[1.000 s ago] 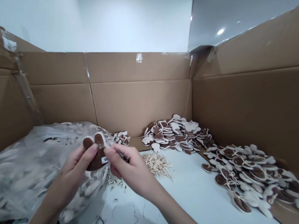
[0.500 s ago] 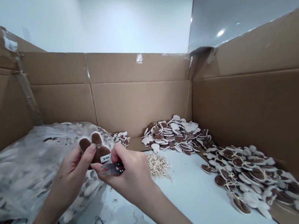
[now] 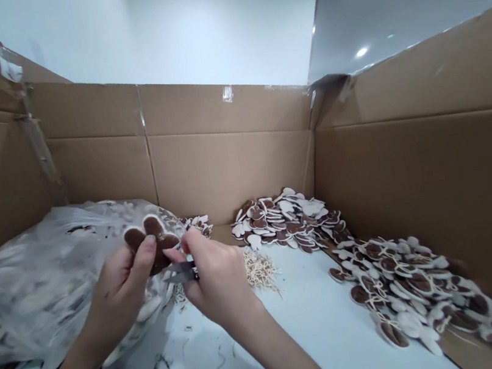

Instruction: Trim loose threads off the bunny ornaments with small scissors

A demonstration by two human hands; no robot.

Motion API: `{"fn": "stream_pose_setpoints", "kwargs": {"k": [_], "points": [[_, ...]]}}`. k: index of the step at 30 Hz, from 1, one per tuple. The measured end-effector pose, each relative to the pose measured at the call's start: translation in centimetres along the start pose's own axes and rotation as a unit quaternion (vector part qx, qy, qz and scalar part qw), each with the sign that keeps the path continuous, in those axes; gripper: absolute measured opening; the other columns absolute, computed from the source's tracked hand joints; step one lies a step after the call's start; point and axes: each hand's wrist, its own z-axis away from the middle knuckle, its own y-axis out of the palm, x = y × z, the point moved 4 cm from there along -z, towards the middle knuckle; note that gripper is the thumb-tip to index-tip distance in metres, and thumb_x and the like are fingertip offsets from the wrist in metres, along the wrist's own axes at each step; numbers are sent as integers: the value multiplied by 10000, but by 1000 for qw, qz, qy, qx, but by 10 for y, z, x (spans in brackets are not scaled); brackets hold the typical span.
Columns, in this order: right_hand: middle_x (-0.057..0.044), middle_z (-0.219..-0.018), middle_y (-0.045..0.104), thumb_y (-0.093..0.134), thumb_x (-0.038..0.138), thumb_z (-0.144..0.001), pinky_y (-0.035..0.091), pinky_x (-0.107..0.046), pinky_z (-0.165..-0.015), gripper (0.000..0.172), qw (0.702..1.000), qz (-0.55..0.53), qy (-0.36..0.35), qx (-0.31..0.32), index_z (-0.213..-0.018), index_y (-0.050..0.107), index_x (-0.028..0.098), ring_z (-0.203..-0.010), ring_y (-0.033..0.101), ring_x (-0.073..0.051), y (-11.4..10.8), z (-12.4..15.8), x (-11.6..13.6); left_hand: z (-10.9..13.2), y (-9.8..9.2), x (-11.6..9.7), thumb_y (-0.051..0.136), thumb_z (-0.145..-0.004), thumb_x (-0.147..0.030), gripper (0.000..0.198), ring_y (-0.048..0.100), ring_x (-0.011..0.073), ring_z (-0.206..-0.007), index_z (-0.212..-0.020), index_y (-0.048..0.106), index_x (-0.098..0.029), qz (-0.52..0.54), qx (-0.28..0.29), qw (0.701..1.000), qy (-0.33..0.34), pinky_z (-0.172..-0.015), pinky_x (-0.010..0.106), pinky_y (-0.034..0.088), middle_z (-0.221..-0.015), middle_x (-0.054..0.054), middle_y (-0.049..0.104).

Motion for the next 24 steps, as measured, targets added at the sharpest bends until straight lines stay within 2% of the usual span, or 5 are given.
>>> {"fn": "stream_pose_setpoints", "kwargs": {"k": [4,9,12,20,24], "points": [[39,-596,395,423,154,-936,213,-263,-483,256,998,-23,-51,28,-725,300,232,-483,316,-108,5,1,6,0,0,3,520,-934,-453,326,568,134,-615,-749,557,-187,34,4,999,-26,-564,222,481,-666,-14,573],[53,-587,352,427,224,-977,254,-241,-466,269,962,-264,33,65,-725,333,232,-490,311,-104,1,6,15,3,11,6,592,-866,-571,380,622,148,-656,-798,631,-199,259,134,947,-132,-610,233,539,-734,14,647],[49,-586,349,432,263,-990,260,-247,-473,295,934,-345,74,58,-706,361,226,-506,305,-108,-6,13,26,9,15,1,689,-798,-562,355,609,135,-638,-736,653,-213,332,160,915,-165,-610,221,545,-716,5,650],[106,-472,235,482,419,-970,173,-212,-378,353,775,-606,180,19,-691,376,232,-395,167,-76,7,15,21,6,29,-2,756,-777,-428,307,443,92,-515,-705,572,-194,495,131,832,-215,-555,204,501,-531,-52,424],[119,-480,185,517,431,-942,119,-180,-342,364,751,-628,204,-25,-693,334,239,-388,88,-68,8,2,2,-11,15,0,532,-939,-309,405,243,87,-469,-589,362,-196,511,102,834,-181,-513,181,427,-504,-77,140]]}}
